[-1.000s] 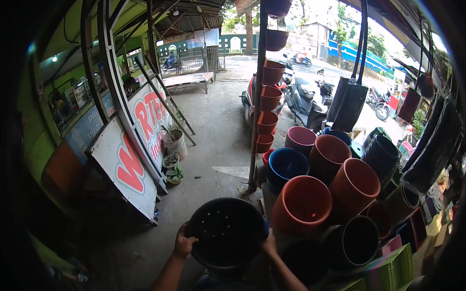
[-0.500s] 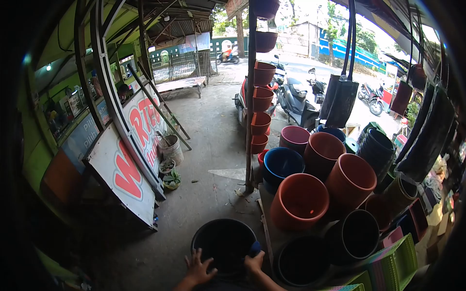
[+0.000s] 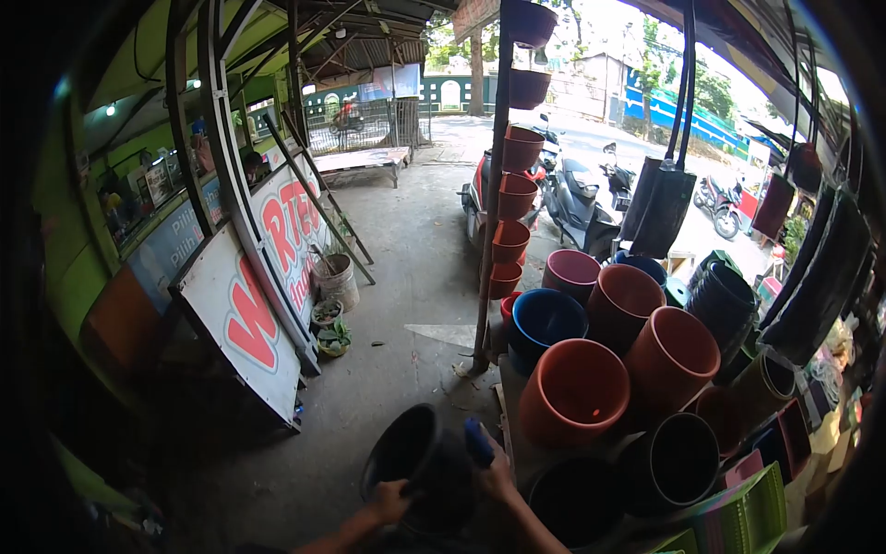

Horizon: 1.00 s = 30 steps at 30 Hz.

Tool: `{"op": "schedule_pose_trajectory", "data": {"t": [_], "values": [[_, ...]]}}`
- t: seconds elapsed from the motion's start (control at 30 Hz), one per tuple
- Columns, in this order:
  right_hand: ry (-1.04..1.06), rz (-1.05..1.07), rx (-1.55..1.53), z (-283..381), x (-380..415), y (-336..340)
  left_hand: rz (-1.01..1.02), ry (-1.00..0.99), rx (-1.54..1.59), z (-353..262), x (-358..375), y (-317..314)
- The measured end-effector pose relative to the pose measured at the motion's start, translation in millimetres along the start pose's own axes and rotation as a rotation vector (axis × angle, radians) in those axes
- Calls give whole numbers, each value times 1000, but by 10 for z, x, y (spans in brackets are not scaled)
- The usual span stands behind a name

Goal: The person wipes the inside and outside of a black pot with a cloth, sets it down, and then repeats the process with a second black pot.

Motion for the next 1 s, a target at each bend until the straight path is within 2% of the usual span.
{"op": "schedule_pose_trajectory", "data": {"t": [0.03, 0.07, 0.1, 0.13, 0.17, 0.2, 0.23, 0.27, 0.33, 0.4, 0.47, 0.53, 0.6, 0.63, 0.67, 0.7, 0.73, 0.77, 0.8, 0.87, 0.9, 0.97, 1.0], "values": [[178, -27, 239, 594, 27, 0, -4, 2, 4, -30, -33, 8], [357, -57, 478, 1024, 121, -69, -156, -73, 232, -57, -42, 89], [357, -54, 479, 1109, 187, -138, -309, -149, 461, -58, -28, 182], [329, 96, 795, 1162, 216, -336, -313, -149, 465, -72, -36, 258], [295, 249, 1109, 1164, 254, -537, -284, -17, 650, 34, -53, 321], [344, 361, 1245, 1167, 340, -756, -251, 116, 831, 96, -66, 360], [394, 475, 1378, 1144, 445, -974, -259, 30, 1195, -76, -15, 377], [397, 476, 1378, 1186, 532, -1084, -263, 29, 1195, -295, 78, 457], [438, 650, 1206, 1240, 696, -1274, -325, -9, 1120, -627, 245, 621], [439, 653, 1220, 1227, 595, -1223, -263, -27, 1085, -444, 168, 497], [435, 656, 1226, 1278, 450, -1162, -231, -191, 897, -49, -43, 279], [447, 510, 1018, 1522, 185, -951, -194, -158, 907, -282, 107, 343], [265, 591, 913, 1488, -152, -689, -160, -125, 916, -486, 269, 474], [263, 600, 842, 1427, -286, -558, -70, -100, 828, -556, 332, 526], [190, 583, 623, 1283, -409, -416, 19, -75, 739, -580, 365, 531], [118, 561, 404, 1093, -552, -277, 18, -72, 739, -553, 376, 541], [-120, 585, -55, 943, -643, -229, 18, -121, 760, -548, 381, 554], [-413, 644, -218, 787, -637, -115, 19, -170, 783, -553, 394, 554], [-382, 561, -129, 667, -700, 0, 22, -167, 785, -557, 406, 549], [-398, 593, -63, 304, -808, 57, 80, -137, 801, -579, 383, 544], [-397, 591, -61, 402, -772, 27, 80, -139, 800, -595, 357, 531], [-290, 524, 391, 871, -647, -120, -41, -110, 722, -578, 316, 511], [-90, 471, 578, 970, -603, -257, -37, -111, 720, -375, 199, 412]]}}
Point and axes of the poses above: each hand's wrist, its own x-axis away from the middle knuckle, its own y-axis out of the back of the hand, z = x × y, the point moved 6 cm from there along -x, towards the middle knuckle, and after that the axes turned 15 degrees about z, right-handed, at the moved point
